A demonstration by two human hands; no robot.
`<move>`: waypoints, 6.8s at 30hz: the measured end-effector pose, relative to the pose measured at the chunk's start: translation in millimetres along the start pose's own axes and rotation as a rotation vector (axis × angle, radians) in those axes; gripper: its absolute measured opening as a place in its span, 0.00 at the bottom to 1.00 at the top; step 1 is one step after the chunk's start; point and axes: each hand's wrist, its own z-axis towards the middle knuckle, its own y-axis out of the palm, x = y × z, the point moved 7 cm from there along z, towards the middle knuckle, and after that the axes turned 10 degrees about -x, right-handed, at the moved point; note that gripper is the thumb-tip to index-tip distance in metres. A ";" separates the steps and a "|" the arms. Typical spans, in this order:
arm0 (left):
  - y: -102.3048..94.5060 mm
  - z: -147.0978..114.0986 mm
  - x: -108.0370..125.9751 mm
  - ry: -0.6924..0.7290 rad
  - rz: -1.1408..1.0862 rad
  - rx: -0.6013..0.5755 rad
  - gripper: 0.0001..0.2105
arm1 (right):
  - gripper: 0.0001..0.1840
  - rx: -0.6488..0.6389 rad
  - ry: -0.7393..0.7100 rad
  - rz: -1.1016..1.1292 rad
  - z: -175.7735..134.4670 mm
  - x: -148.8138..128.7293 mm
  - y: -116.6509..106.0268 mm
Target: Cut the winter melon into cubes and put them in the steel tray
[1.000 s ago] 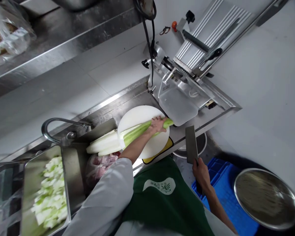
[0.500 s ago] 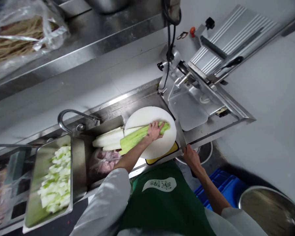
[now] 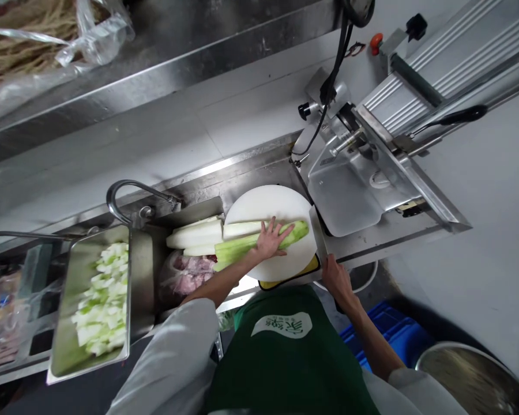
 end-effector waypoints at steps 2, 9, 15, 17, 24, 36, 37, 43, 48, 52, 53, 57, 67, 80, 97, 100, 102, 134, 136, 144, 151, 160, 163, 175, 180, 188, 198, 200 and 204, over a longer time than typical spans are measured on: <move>-6.4 13.5 -20.9 0.016 -0.072 -0.041 0.56 | 0.16 -0.006 -0.010 -0.002 3.8 -1.7 -0.4; -29.7 48.0 -70.6 0.191 -0.378 -0.194 0.44 | 0.15 0.029 -0.024 -0.024 15.4 -3.6 -3.4; -8.5 18.4 -42.3 0.283 -0.250 -0.162 0.39 | 0.14 0.040 -0.036 0.003 13.2 -4.2 -4.2; 2.5 0.6 -37.9 0.219 -0.171 -0.121 0.41 | 0.14 0.032 -0.025 0.002 13.2 -4.2 -3.5; 35.4 -41.2 -54.3 -0.050 -0.080 -0.144 0.62 | 0.15 -0.002 -0.025 -0.023 12.5 -6.0 -4.2; -5.8 14.0 -132.8 -0.416 -0.254 0.000 0.56 | 0.17 0.053 -0.048 -0.088 47.5 -36.4 -30.0; -8.0 14.5 -136.5 -0.393 -0.264 -0.005 0.56 | 0.17 0.057 -0.054 -0.102 52.4 -41.2 -34.9; -4.1 0.0 -158.6 -0.397 -0.408 -0.018 0.55 | 0.15 0.043 -0.139 -0.234 93.8 -78.2 -65.5; 4.8 -17.3 -139.8 -0.444 -0.396 0.016 0.53 | 0.16 0.025 -0.241 -0.345 109.0 -87.8 -71.7; 21.0 -42.3 -116.8 -0.533 -0.413 0.042 0.52 | 0.16 -0.064 -0.265 -0.377 102.2 -73.5 -68.5; 24.6 -47.2 -112.7 -0.548 -0.420 0.049 0.51 | 0.17 -0.076 -0.260 -0.379 99.2 -70.5 -70.3; 30.8 -53.5 -106.6 -0.602 -0.464 0.095 0.43 | 0.18 -0.037 -0.218 -0.388 82.9 -69.9 -88.7; 20.1 -29.5 -97.9 -0.581 -0.409 0.162 0.40 | 0.15 -0.130 -0.292 -0.505 50.6 -106.9 -114.1; 20.4 -29.5 -99.4 -0.572 -0.409 0.174 0.40 | 0.16 -0.143 -0.308 -0.472 111.2 -122.4 -71.4; 15.6 -28.3 -98.7 -0.556 -0.370 0.190 0.40 | 0.16 -0.148 -0.301 -0.452 100.6 -138.2 -55.9; 17.0 -33.6 -94.8 -0.544 -0.384 0.144 0.45 | 0.17 -0.147 -0.261 -0.451 106.1 -138.1 -47.8; 23.1 -42.2 -89.6 -0.552 -0.379 0.093 0.54 | 0.17 -0.143 -0.252 -0.454 106.7 -137.6 -47.7; 41.4 -67.8 -88.9 -0.636 -0.379 0.030 0.63 | 0.17 -0.168 -0.367 -0.493 98.2 -157.4 -38.9; 38.6 -69.0 -92.3 -0.634 -0.373 0.041 0.63 | 0.16 -0.156 -0.365 -0.484 101.5 -158.6 -37.1; 40.1 -71.8 -103.3 -0.656 -0.420 0.048 0.63 | 0.17 -0.160 -0.378 -0.520 88.6 -159.1 -52.3; 42.0 -71.4 -101.5 -0.650 -0.435 0.091 0.62 | 0.19 -0.040 -0.419 -0.566 39.1 -152.1 -84.9; 43.6 -70.6 -99.6 -0.660 -0.433 0.103 0.63 | 0.17 -0.144 -0.423 -0.620 28.0 -151.3 -79.6; 44.1 -70.2 -98.3 -0.668 -0.436 0.116 0.63 | 0.17 -0.191 -0.433 -0.609 45.9 -159.4 -65.6; 56.4 -88.6 -97.3 -0.687 -0.436 0.015 0.69 | 0.16 -0.167 -0.418 -0.571 88.5 -173.0 -30.6; 62.0 -97.8 -95.9 -0.682 -0.418 0.031 0.64 | 0.15 -0.137 -0.436 -0.618 66.0 -176.7 -55.0; 54.1 -102.0 -96.4 -0.645 -0.432 0.084 0.56 | 0.15 -0.065 -0.436 -0.657 18.9 -161.3 -79.8; 53.8 -101.9 -94.2 -0.653 -0.426 0.095 0.59 | 0.15 -0.164 -0.437 -0.700 7.8 -159.7 -69.5; 54.2 -101.2 -93.5 -0.656 -0.422 0.087 0.60 | 0.15 -0.200 -0.421 -0.688 14.1 -163.2 -64.8; 56.4 -98.6 -94.2 -0.665 -0.415 0.075 0.62 | 0.15 -0.245 -0.388 -0.654 35.8 -170.1 -47.1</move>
